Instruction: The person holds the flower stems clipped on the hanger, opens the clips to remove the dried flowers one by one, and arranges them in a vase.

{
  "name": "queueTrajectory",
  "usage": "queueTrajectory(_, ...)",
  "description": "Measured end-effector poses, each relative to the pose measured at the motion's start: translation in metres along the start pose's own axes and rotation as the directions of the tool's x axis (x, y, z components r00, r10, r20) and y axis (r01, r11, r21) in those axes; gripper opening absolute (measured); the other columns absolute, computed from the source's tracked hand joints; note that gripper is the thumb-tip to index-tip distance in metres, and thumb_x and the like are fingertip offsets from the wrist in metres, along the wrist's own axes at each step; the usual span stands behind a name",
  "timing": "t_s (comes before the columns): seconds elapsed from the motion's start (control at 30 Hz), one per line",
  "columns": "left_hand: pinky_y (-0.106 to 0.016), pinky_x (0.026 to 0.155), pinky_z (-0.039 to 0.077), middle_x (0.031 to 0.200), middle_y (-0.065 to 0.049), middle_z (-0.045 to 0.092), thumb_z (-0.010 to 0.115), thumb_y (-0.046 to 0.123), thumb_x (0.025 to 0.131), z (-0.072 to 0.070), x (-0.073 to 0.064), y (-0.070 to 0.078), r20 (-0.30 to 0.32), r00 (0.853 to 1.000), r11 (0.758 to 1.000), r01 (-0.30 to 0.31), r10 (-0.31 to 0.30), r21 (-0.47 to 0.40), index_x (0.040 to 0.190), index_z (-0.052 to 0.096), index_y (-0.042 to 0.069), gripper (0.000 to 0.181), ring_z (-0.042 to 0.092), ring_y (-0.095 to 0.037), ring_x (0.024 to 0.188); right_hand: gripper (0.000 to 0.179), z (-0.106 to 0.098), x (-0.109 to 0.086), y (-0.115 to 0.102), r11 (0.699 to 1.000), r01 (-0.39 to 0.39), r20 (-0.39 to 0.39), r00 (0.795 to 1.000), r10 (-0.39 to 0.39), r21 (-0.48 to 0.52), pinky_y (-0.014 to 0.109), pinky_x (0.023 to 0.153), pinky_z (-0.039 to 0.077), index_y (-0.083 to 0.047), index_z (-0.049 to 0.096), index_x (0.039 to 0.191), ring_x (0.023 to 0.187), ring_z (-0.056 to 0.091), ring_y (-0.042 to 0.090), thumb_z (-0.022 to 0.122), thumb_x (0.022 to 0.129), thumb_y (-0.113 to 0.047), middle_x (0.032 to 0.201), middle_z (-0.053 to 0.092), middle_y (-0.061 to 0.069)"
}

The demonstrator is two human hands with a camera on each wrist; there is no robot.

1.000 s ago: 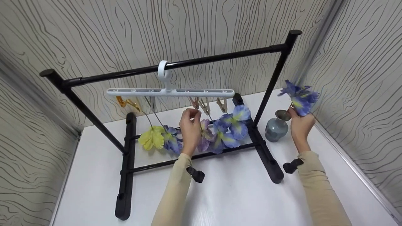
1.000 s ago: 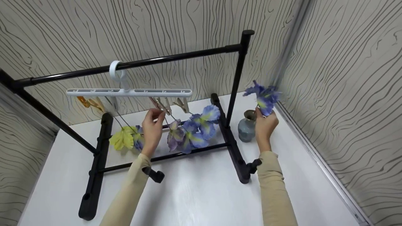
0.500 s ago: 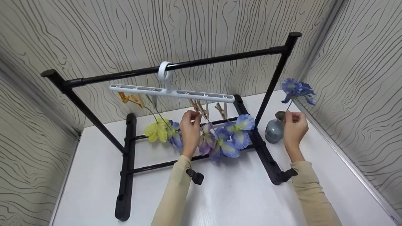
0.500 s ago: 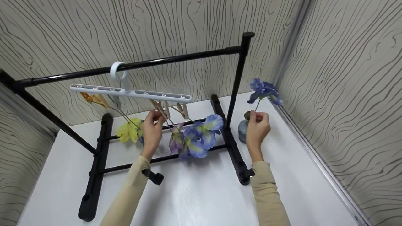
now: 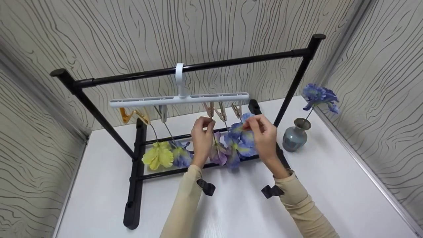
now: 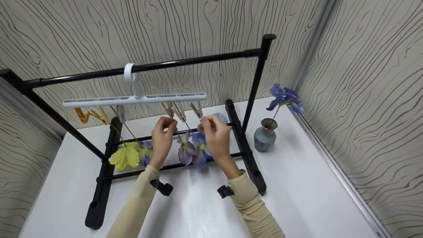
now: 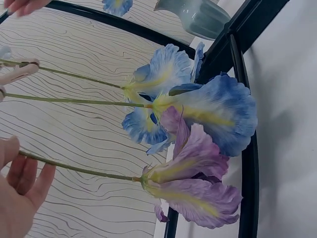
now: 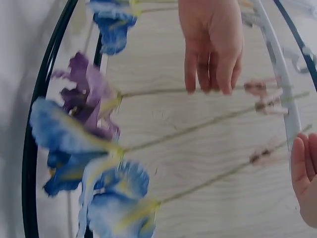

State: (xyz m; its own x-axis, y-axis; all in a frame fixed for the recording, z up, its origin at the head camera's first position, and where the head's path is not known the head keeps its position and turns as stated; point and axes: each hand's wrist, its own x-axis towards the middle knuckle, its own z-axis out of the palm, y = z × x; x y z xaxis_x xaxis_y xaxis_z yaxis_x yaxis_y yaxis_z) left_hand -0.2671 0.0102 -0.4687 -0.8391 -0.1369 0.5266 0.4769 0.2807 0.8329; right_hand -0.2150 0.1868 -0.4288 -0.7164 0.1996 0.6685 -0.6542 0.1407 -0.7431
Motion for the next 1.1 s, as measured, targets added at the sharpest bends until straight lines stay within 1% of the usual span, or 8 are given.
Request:
queueTrajectory(0.13, -0.037, 0.078, 0.059, 0.096, -0.01, 0.066, 0.067, 0.005, 0.1, 0.002, -0.004, -0.003, 0.011, 1.0, 1.0, 0.017, -0.017, -0.017, 0.097, 0.067, 0.001, 0.005, 0.066, -0.024, 0.089, 0.02, 0.018, -0.003, -0.003, 0.997, -0.058, 0.075, 0.996, 0.055, 0.042, 0.031, 0.077, 0.062, 0.015, 0.066, 0.096, 0.08, 0.073, 0.017, 0.054, 0.106, 0.001, 0.086, 0.071, 0.025)
queueTrajectory(0.27, -0.037, 0.079, 0.058, 0.095, -0.009, 0.066, 0.066, 0.005, 0.101, 0.003, -0.011, -0.006, 0.041, 0.999, 0.999, 0.033, -0.032, -0.028, 0.099, 0.066, 0.001, 0.005, 0.065, -0.023, 0.087, 0.02, 0.03, -0.004, -0.004, 0.991, -0.112, 0.117, 0.988, 0.104, 0.07, 0.035, 0.081, 0.061, 0.015, 0.067, 0.101, 0.086, 0.075, 0.02, 0.054, 0.106, 0.0, 0.093, 0.072, 0.025)
queueTrajectory(0.37, -0.038, 0.08, 0.058, 0.097, -0.011, 0.067, 0.064, 0.004, 0.101, 0.004, -0.017, -0.01, 0.061, 0.998, 1.0, 0.027, -0.026, -0.012, 0.102, 0.066, -0.001, 0.005, 0.066, -0.025, 0.089, 0.02, 0.036, -0.003, -0.003, 0.987, -0.133, 0.134, 0.984, 0.121, 0.088, 0.037, 0.082, 0.061, 0.016, 0.066, 0.105, 0.089, 0.075, 0.022, 0.054, 0.106, 0.0, 0.098, 0.072, 0.027)
queueTrajectory(0.47, -0.04, 0.083, 0.059, 0.101, -0.012, 0.065, 0.063, 0.003, 0.102, 0.005, -0.022, -0.014, 0.102, 0.995, 1.0, 0.019, -0.018, -0.004, 0.106, 0.066, -0.002, 0.006, 0.065, -0.027, 0.093, 0.021, 0.04, -0.003, -0.003, 0.986, -0.137, 0.125, 0.984, 0.124, 0.098, 0.039, 0.082, 0.061, 0.017, 0.066, 0.107, 0.09, 0.075, 0.022, 0.053, 0.106, 0.001, 0.1, 0.072, 0.028)
queueTrajectory(0.6, -0.039, 0.081, 0.059, 0.102, -0.013, 0.061, 0.061, 0.002, 0.103, 0.005, -0.027, -0.017, 0.155, 0.988, 1.0, 0.019, -0.018, -0.005, 0.108, 0.065, -0.002, 0.007, 0.064, -0.027, 0.094, 0.018, 0.043, -0.004, -0.002, 0.99, -0.097, 0.1, 0.991, 0.087, 0.098, 0.038, 0.084, 0.061, 0.018, 0.065, 0.107, 0.092, 0.075, 0.027, 0.054, 0.105, 0.003, 0.101, 0.072, 0.029)
queueTrajectory(0.83, -0.029, 0.071, 0.058, 0.093, -0.011, 0.066, 0.06, 0.001, 0.104, 0.0, -0.029, -0.019, 0.181, 0.982, 0.997, 0.066, -0.059, -0.035, 0.104, 0.065, 0.0, 0.006, 0.067, -0.023, 0.086, 0.016, 0.049, -0.005, 0.001, 0.997, -0.027, 0.076, 0.997, 0.022, 0.07, 0.035, 0.088, 0.06, 0.017, 0.066, 0.105, 0.097, 0.074, 0.035, 0.054, 0.103, 0.007, 0.102, 0.072, 0.029)
queueTrajectory(0.97, -0.029, 0.07, 0.058, 0.09, -0.013, 0.069, 0.062, 0.0, 0.102, -0.005, -0.029, -0.021, 0.187, 0.981, 0.997, 0.062, -0.052, -0.048, 0.101, 0.066, 0.0, 0.005, 0.067, -0.02, 0.082, 0.016, 0.052, -0.006, 0.002, 0.999, -0.031, 0.059, 0.998, 0.029, 0.026, 0.034, 0.087, 0.06, 0.016, 0.068, 0.104, 0.096, 0.074, 0.039, 0.055, 0.103, 0.006, 0.101, 0.073, 0.027)
queueTrajectory(1.1, -0.027, 0.067, 0.057, 0.088, -0.012, 0.07, 0.063, -0.002, 0.1, -0.009, -0.03, -0.022, 0.178, 0.984, 0.997, 0.026, -0.014, -0.067, 0.1, 0.067, -0.001, 0.004, 0.068, -0.021, 0.079, 0.018, 0.053, -0.007, 0.004, 0.996, -0.089, 0.065, 0.994, 0.089, -0.009, 0.033, 0.086, 0.06, 0.016, 0.069, 0.106, 0.096, 0.074, 0.04, 0.057, 0.103, 0.003, 0.101, 0.074, 0.026)
